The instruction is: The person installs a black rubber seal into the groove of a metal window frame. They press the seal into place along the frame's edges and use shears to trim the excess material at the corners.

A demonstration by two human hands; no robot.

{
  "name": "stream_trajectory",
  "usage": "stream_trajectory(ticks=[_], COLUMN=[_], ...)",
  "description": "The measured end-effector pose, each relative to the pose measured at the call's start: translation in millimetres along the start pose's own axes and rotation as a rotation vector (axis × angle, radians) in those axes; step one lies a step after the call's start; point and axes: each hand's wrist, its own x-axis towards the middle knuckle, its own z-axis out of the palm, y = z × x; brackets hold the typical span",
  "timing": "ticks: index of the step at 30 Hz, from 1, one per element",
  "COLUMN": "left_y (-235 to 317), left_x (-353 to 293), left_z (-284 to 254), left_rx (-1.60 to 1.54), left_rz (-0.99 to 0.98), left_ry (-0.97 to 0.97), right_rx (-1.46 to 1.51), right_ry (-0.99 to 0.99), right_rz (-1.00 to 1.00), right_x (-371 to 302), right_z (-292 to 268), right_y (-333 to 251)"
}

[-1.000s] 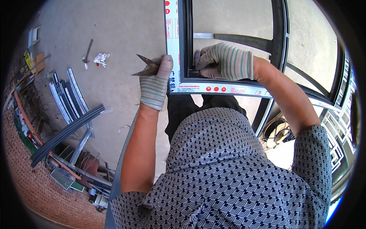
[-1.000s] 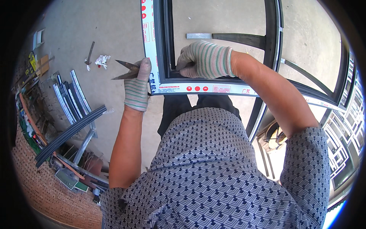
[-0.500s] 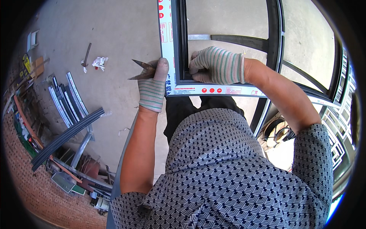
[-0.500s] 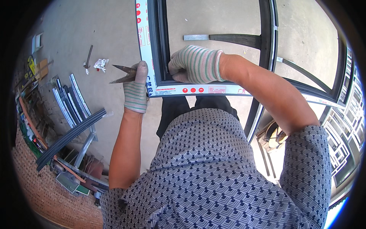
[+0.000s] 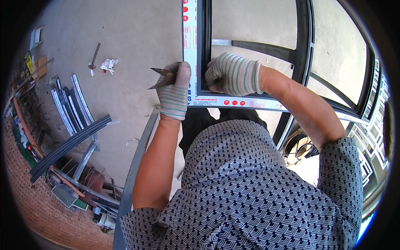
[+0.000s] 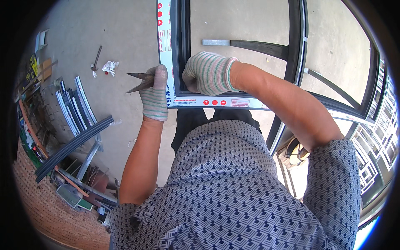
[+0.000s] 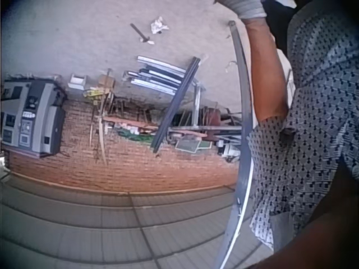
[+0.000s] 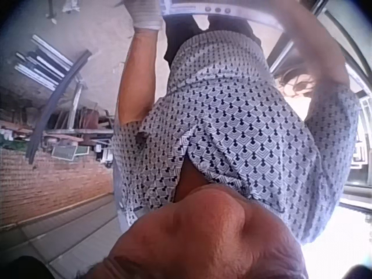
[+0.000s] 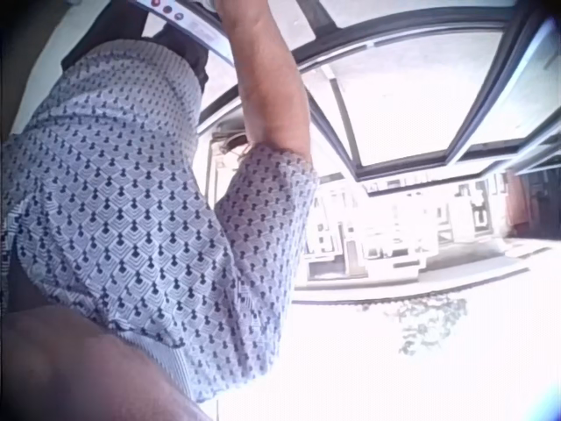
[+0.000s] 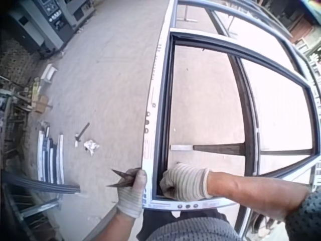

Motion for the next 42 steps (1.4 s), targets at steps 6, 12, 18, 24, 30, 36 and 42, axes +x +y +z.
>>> stream_trajectory(ticks=[6,12,18,24,30,36,42], left_y=[0.8,4.8,-2.5,-2.1,-5.1,-5.7,-7.9], left_x=[-2.2,-4.5,-1.1,-0.5,3.1,4.3,4.6], left_z=[0.7,1.3,-1.5,-1.0,-6.1,-8.1,-7.1], left_rx=[0.032,0.015,0.025,0.03,-0.006,-0.001,0.007], left_rz=[0.022,0.019,0.013,-0.031,-0.047,-0.035,-0.055], left_ry=[-0.028,-0.02,0.001,0.03,0.014,0.022,0.017], right_rx=[0.207,0.142,0.199,0.157,0.175,0.149,0.112], right_ry=[0.095,0.151,0.2,0.231,0.235,0.225,0.204], right_rz=[0.004,-0.014,0.012,-0.061,0.022,-0.007,0.053], right_x=[-28.2,-49.2,-42.9,-46.7,-45.4,-40.9,-42.5], right_z=[8.5,2.8,18.0,16.4,18.2,17.3,19.5], right_y=[14.7,11.7,10.2,14.1,11.7,11.2,12.5])
